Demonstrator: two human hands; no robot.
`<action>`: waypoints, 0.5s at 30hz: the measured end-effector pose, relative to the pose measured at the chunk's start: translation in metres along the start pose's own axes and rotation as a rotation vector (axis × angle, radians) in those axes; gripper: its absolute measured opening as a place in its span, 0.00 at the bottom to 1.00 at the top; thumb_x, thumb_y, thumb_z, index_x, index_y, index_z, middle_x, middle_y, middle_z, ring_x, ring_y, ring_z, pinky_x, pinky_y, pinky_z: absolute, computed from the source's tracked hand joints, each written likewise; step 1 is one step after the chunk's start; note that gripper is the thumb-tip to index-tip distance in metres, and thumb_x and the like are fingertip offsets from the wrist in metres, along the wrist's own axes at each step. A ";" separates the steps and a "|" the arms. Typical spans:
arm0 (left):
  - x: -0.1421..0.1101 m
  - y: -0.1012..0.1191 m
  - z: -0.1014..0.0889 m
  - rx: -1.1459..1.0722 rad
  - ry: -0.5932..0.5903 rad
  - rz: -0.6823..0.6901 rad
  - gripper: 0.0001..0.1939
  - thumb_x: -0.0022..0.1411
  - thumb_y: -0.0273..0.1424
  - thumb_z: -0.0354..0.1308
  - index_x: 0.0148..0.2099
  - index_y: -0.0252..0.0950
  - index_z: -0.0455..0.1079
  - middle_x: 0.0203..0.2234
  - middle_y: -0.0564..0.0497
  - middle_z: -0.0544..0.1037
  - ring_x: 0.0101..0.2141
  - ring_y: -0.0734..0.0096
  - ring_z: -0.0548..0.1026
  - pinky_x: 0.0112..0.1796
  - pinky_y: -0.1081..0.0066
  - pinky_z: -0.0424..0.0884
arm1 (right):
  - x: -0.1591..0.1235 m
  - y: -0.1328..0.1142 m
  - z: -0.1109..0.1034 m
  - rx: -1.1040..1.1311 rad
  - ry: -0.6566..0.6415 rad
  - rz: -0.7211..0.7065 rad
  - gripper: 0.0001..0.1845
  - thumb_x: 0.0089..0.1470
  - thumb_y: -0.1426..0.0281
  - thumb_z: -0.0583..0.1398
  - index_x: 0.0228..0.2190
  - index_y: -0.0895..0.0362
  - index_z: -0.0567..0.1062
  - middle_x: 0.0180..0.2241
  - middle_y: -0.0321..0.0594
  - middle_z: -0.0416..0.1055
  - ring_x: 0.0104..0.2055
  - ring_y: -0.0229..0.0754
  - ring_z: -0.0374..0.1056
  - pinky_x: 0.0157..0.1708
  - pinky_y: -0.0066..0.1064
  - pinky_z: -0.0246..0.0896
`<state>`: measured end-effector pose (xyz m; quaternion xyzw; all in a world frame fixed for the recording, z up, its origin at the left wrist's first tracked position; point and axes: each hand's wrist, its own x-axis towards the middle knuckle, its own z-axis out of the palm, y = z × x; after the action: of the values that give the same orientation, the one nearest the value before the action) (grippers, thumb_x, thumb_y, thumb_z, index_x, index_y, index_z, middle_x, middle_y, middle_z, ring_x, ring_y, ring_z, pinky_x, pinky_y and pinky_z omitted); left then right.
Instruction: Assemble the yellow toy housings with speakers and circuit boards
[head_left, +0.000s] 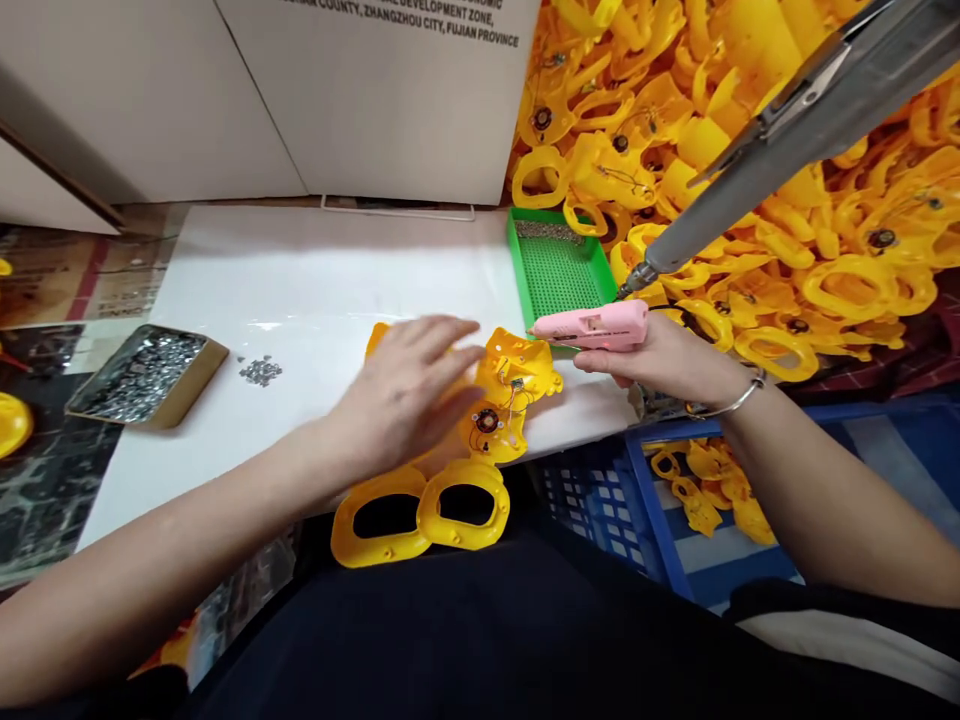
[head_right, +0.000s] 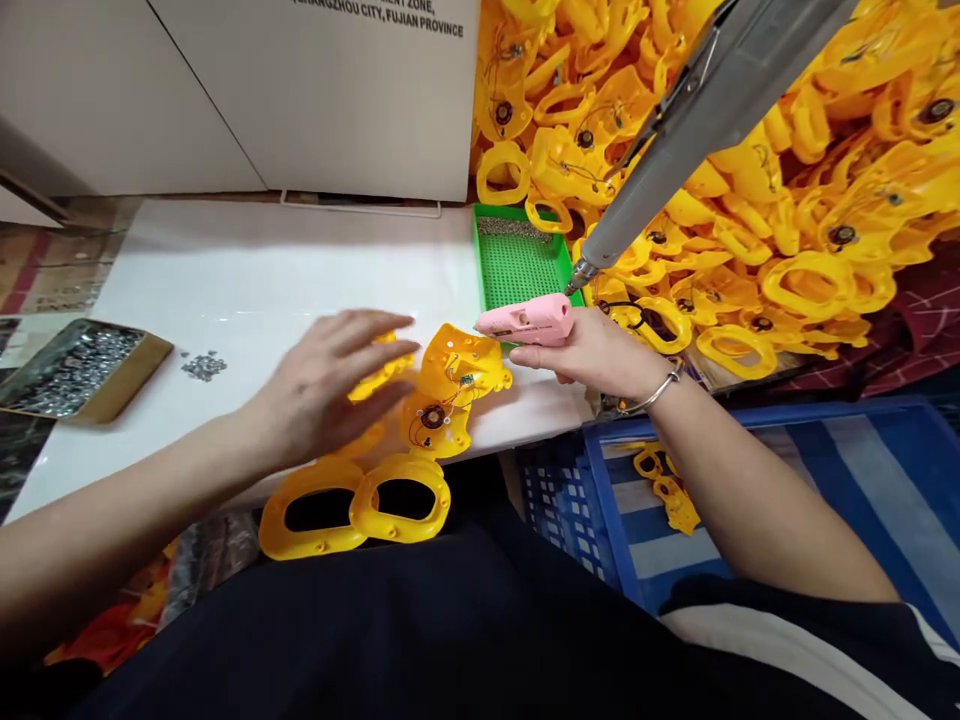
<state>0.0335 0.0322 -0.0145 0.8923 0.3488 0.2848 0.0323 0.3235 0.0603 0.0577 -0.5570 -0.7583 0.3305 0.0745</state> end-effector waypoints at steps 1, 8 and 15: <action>0.002 0.009 0.003 -0.013 -0.052 0.064 0.16 0.70 0.36 0.51 0.53 0.32 0.70 0.55 0.38 0.73 0.54 0.53 0.71 0.52 0.54 0.69 | 0.000 0.000 0.001 0.005 -0.017 0.000 0.26 0.52 0.56 0.65 0.53 0.45 0.77 0.39 0.35 0.81 0.29 0.41 0.71 0.27 0.32 0.65; 0.009 0.035 0.029 0.047 -0.285 0.195 0.30 0.70 0.45 0.50 0.60 0.24 0.66 0.58 0.34 0.71 0.58 0.49 0.68 0.58 0.54 0.62 | 0.001 0.006 0.002 0.072 -0.025 -0.064 0.25 0.49 0.56 0.66 0.50 0.44 0.79 0.38 0.35 0.81 0.41 0.47 0.76 0.38 0.34 0.72; 0.007 0.038 0.039 0.074 -0.315 0.195 0.29 0.70 0.42 0.50 0.60 0.21 0.66 0.56 0.34 0.73 0.54 0.50 0.72 0.55 0.55 0.63 | 0.005 0.005 0.003 0.108 -0.089 -0.051 0.24 0.51 0.57 0.66 0.50 0.45 0.79 0.41 0.35 0.81 0.38 0.45 0.76 0.36 0.34 0.73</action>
<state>0.0818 0.0136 -0.0339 0.9560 0.2616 0.1301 0.0263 0.3248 0.0641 0.0512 -0.5175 -0.7557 0.3935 0.0792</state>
